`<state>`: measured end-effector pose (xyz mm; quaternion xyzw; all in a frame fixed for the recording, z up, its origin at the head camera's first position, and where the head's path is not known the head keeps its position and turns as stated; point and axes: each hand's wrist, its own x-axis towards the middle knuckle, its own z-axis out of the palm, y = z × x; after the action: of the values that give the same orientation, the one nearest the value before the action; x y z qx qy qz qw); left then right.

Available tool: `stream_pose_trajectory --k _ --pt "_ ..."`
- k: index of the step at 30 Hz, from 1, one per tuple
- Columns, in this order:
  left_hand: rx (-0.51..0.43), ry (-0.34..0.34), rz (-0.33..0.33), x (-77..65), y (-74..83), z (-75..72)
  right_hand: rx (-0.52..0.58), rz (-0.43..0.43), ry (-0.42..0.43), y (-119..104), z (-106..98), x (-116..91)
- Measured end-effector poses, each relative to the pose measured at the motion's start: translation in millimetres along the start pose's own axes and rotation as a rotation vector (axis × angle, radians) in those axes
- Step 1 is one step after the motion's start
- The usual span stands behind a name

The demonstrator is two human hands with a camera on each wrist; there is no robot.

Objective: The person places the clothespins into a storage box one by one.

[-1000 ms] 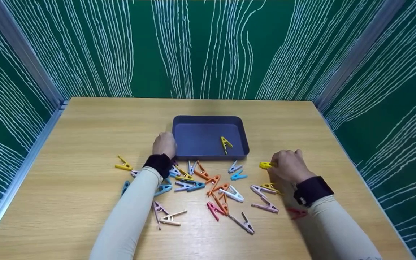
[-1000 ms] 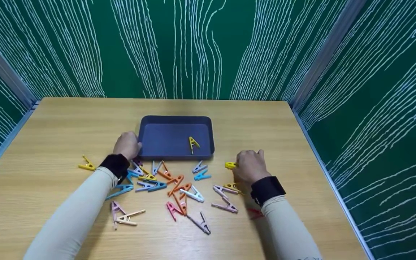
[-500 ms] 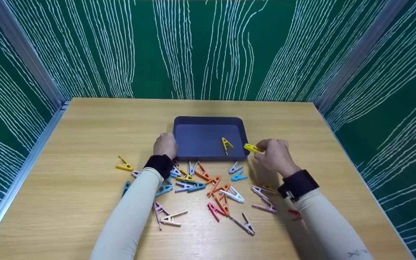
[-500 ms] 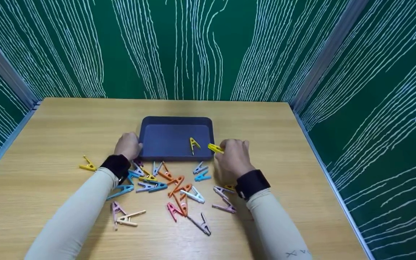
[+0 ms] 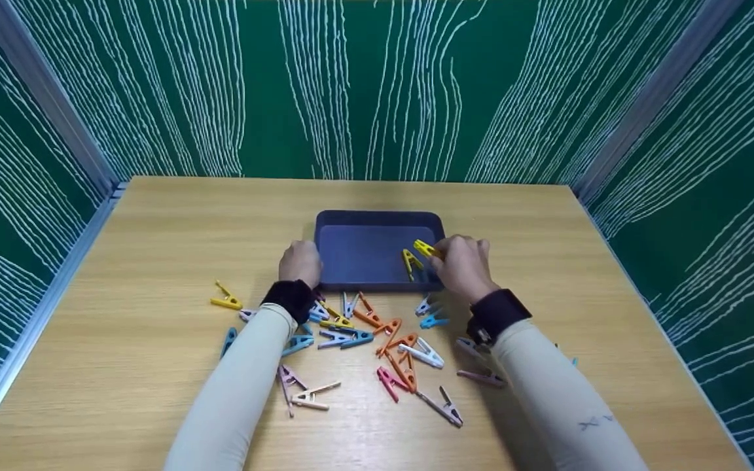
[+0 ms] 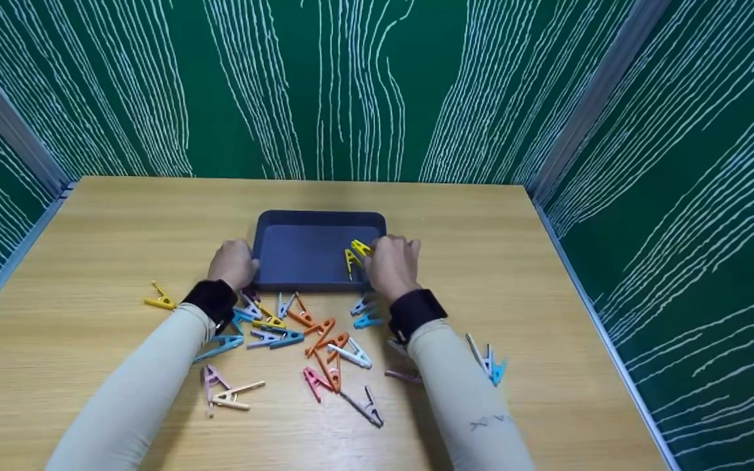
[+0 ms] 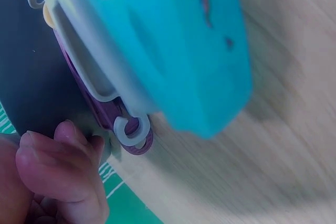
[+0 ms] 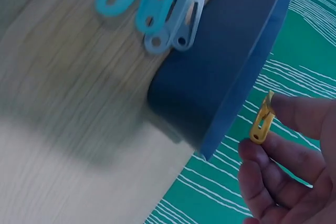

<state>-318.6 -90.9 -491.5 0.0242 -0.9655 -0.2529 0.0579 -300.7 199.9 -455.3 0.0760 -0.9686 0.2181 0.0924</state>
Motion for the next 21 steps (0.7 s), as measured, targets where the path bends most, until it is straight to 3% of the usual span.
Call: stream_pose_trajectory --k 12,21 --pt "-0.009 -0.034 -0.029 1.7 0.9 -2.1 -0.128 -0.014 0.133 -2.6 25.7 9.6" --pt "-0.009 -0.006 -0.011 0.3 0.4 -0.7 -0.1 0.051 0.099 -5.4 24.6 7.5"
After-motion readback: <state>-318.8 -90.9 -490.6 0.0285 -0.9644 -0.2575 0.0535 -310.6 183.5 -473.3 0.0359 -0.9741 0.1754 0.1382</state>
